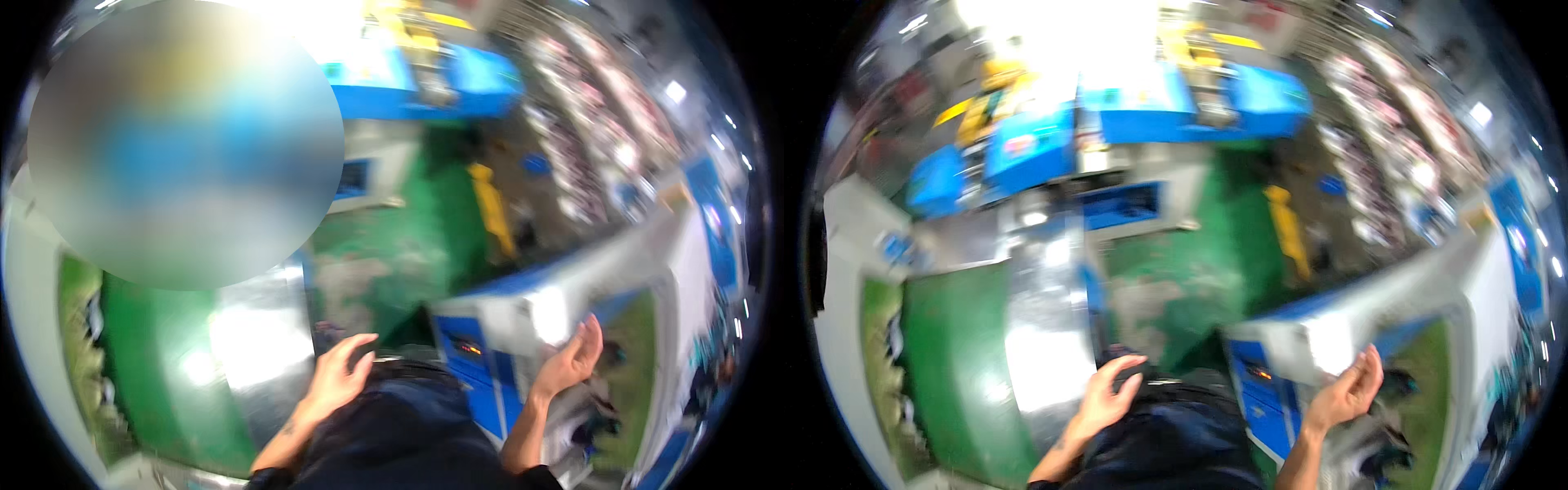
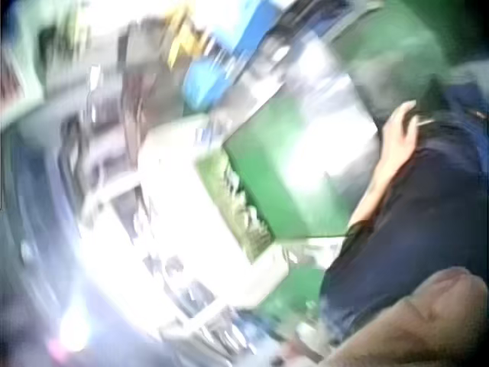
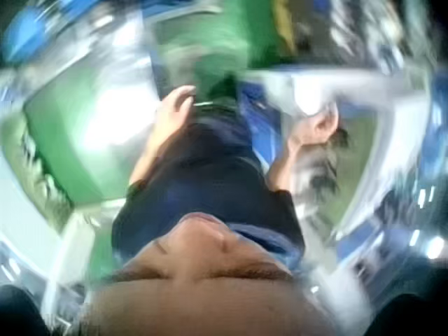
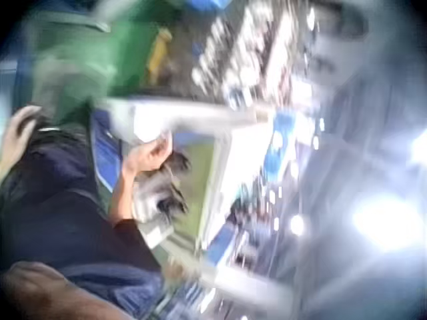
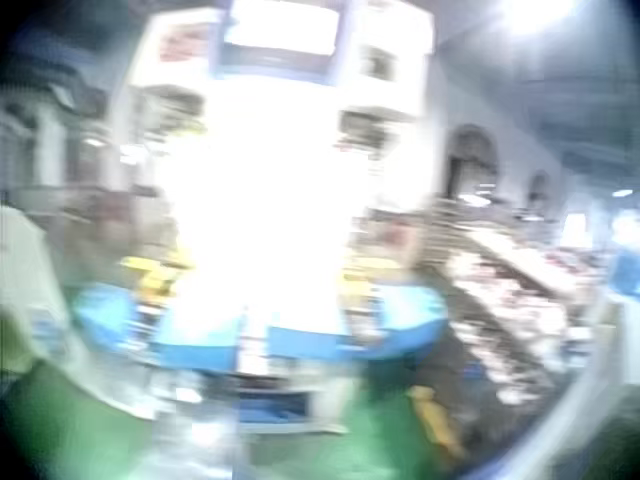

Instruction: The person operates a sole pressing machine by mounting shoes onto the molds and pressing control buttons, then removes the shoes and feeds them into the conveyor tunnel.

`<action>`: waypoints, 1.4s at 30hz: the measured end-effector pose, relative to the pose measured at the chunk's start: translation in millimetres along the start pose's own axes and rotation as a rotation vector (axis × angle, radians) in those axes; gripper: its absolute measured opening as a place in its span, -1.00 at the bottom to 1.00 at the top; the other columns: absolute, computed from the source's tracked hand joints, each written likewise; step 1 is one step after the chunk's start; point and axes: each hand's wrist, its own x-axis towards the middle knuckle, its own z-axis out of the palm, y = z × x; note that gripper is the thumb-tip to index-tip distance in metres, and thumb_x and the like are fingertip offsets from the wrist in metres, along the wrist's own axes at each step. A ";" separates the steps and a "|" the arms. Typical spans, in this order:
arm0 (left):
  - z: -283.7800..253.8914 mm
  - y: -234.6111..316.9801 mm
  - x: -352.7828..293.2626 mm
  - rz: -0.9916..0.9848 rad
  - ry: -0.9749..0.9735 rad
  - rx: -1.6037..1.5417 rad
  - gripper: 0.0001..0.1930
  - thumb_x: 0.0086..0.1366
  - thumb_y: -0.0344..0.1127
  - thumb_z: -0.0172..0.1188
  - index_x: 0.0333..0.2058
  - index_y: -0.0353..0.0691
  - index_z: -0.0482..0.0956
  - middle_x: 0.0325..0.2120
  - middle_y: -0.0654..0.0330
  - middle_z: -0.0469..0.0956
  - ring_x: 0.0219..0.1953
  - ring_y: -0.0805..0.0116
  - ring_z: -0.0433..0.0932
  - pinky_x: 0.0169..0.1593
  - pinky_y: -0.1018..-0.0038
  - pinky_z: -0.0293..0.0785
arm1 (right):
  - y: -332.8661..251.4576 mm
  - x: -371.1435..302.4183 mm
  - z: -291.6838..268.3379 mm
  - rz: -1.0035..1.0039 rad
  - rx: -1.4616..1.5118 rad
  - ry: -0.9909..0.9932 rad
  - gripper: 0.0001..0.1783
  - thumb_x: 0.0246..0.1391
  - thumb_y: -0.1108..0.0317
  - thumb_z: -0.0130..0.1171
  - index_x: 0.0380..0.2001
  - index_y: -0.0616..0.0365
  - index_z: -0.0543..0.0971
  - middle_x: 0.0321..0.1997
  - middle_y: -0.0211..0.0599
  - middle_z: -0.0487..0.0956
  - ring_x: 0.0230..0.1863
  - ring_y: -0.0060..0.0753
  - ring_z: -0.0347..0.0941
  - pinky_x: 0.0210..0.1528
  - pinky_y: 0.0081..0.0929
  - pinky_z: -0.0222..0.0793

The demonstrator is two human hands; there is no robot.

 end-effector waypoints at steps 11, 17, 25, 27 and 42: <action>342.6 -28.7 117.5 -0.559 1.106 -0.017 -0.57 0.14 -0.32 0.15 -0.03 -0.41 0.38 -0.04 -0.14 0.42 0.03 -0.10 0.39 0.15 0.17 0.28 | 8.9 229.7 171.7 -1.115 -0.611 -2.202 -0.72 0.03 0.36 0.15 -0.16 0.21 0.54 -0.20 -0.04 0.57 -0.16 0.00 0.51 -0.08 -0.30 0.45; 400.6 -245.8 196.6 -0.962 1.105 -0.027 -0.46 0.11 -0.25 0.20 0.02 -0.41 0.31 0.13 -0.10 0.25 0.20 -0.06 0.20 0.27 0.00 0.02 | 120.5 69.8 511.4 -1.634 -0.744 -2.529 -0.40 0.02 0.24 0.20 0.10 0.27 0.31 0.13 0.08 0.38 0.14 0.05 0.32 0.17 -0.24 0.28; -11.2 -361.3 124.7 -0.601 1.260 -0.051 -0.58 0.07 -0.33 0.22 -0.07 -0.34 0.46 0.05 0.03 0.42 0.12 0.12 0.39 0.22 0.17 0.22 | -112.2 -241.2 992.4 -2.542 -1.493 -1.021 -0.63 0.07 0.34 0.08 -0.03 0.17 0.40 -0.15 -0.23 0.53 -0.18 -0.21 0.46 -0.09 -0.35 0.38; -79.8 -337.1 116.5 -0.591 1.342 -0.034 -0.57 0.11 -0.38 0.20 -0.02 -0.35 0.43 0.08 0.04 0.39 0.15 0.12 0.36 0.23 0.19 0.22 | -139.7 -271.3 991.9 -2.601 -1.292 -1.127 -0.67 0.08 0.28 0.08 -0.10 0.17 0.42 -0.19 -0.24 0.53 -0.23 -0.22 0.46 -0.14 -0.35 0.39; -26.1 -296.6 164.1 -0.563 1.046 -0.512 -0.15 0.20 0.31 -0.07 0.12 -0.45 0.21 0.17 -0.15 0.20 0.21 0.07 0.24 0.18 0.20 0.25 | -96.0 29.7 369.6 -1.058 -0.949 -1.678 -0.12 -0.20 -0.22 0.25 0.13 0.12 0.37 0.17 0.10 0.29 0.21 0.06 0.12 0.28 -0.23 -0.07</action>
